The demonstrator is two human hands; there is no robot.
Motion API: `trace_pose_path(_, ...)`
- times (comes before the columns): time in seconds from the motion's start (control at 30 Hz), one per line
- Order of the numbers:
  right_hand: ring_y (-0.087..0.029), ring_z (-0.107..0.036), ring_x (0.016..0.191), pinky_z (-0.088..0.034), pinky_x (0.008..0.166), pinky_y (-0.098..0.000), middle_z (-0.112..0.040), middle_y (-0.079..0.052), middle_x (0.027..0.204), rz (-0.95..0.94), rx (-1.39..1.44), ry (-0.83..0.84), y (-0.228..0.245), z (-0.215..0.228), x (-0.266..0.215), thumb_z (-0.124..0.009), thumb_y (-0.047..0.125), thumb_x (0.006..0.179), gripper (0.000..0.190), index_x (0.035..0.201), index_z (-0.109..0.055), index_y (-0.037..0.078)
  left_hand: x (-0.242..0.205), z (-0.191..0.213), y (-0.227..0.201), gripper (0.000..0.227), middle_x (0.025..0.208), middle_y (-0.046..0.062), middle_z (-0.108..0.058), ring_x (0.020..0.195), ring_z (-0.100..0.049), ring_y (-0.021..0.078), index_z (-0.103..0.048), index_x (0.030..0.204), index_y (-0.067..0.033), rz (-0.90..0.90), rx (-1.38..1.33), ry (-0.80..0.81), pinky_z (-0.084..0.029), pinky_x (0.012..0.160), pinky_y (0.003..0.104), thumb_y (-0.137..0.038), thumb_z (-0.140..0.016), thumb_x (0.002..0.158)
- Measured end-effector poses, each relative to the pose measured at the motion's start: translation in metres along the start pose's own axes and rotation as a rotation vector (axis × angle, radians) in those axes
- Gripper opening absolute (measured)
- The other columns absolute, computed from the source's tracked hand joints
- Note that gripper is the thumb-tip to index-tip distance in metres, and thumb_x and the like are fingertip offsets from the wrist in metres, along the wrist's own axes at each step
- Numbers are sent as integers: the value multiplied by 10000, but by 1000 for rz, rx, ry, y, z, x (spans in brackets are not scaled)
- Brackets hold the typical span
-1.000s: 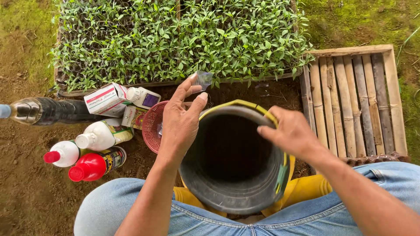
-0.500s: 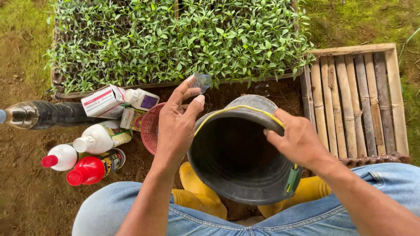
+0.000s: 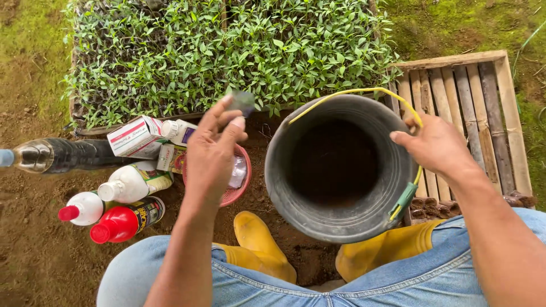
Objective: Filling small bamboo tubes with soil and placing them in a tray to prepare for planting seedlings.
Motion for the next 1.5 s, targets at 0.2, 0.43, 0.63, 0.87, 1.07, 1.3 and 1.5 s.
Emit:
trace_pose_path(0.2,-386,-606,1252,-437,1053,-569,-668,-221,1336,-177,85,70,-17,-2,-24,-674,312,1009,510,1442,-521,88,0,26,-16,495,1220,85,-674,838,-659,142,-534,1464,-123,-169,-8,-13,-551,827,238,-181,-591,976)
trace_pose_path(0.43,-287,-649,1149,-608,791,-377,-695,-153,1299,717,-319,-875,27,-25,-46,-690,198,1013,358,1350,-665,81,-10,6,-20,481,1167,51,-652,876,-596,100,-548,1469,-124,-154,22,60,-553,867,230,-168,-596,992)
trace_pose_path(0.63,-413,-641,1213,-546,966,-592,-655,-188,1293,500,-299,47,28,-110,15,-631,358,907,619,1476,-491,160,4,-6,36,503,1232,153,-681,997,-664,211,-577,1457,-186,-95,153,67,-560,904,405,-222,-696,970)
trace_pose_path(0.87,-485,-624,1227,-512,964,-647,-683,-278,1235,280,-181,167,24,-152,56,-615,417,872,624,1382,-584,58,-4,-22,38,553,1319,218,-643,1119,-661,313,-518,1501,-164,51,178,54,-535,943,469,-225,-649,967)
trace_pose_path(1.07,-457,-635,1232,-534,970,-603,-714,-261,1231,153,-121,186,-13,-266,129,-603,372,878,546,1264,-715,2,-14,-39,110,852,1475,272,-448,1285,-506,398,-263,1621,-78,259,123,-68,-447,1065,519,-91,-662,869)
trace_pose_path(1.3,-499,-645,1199,-534,979,-586,-711,-336,1154,183,-83,135,-6,-343,156,-609,263,903,497,1215,-711,-111,-13,-49,135,984,1476,339,-405,1107,-657,446,-186,1631,-35,188,206,-50,-550,969,518,7,-677,780)
trace_pose_path(1.5,-371,-711,1129,-583,895,-453,-764,-143,1109,404,-719,76,11,-368,145,-669,287,831,426,1174,-782,61,-14,-49,125,1000,1497,293,-395,1136,-623,419,-146,1644,-75,142,314,6,-526,992,493,21,-673,799)
Point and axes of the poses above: each hand's wrist, its own x-axis towards the middle knuckle, its own z-axis out of the back of the hand, y = z × x, the point moved 5 cm from there along x, towards the middle knuckle
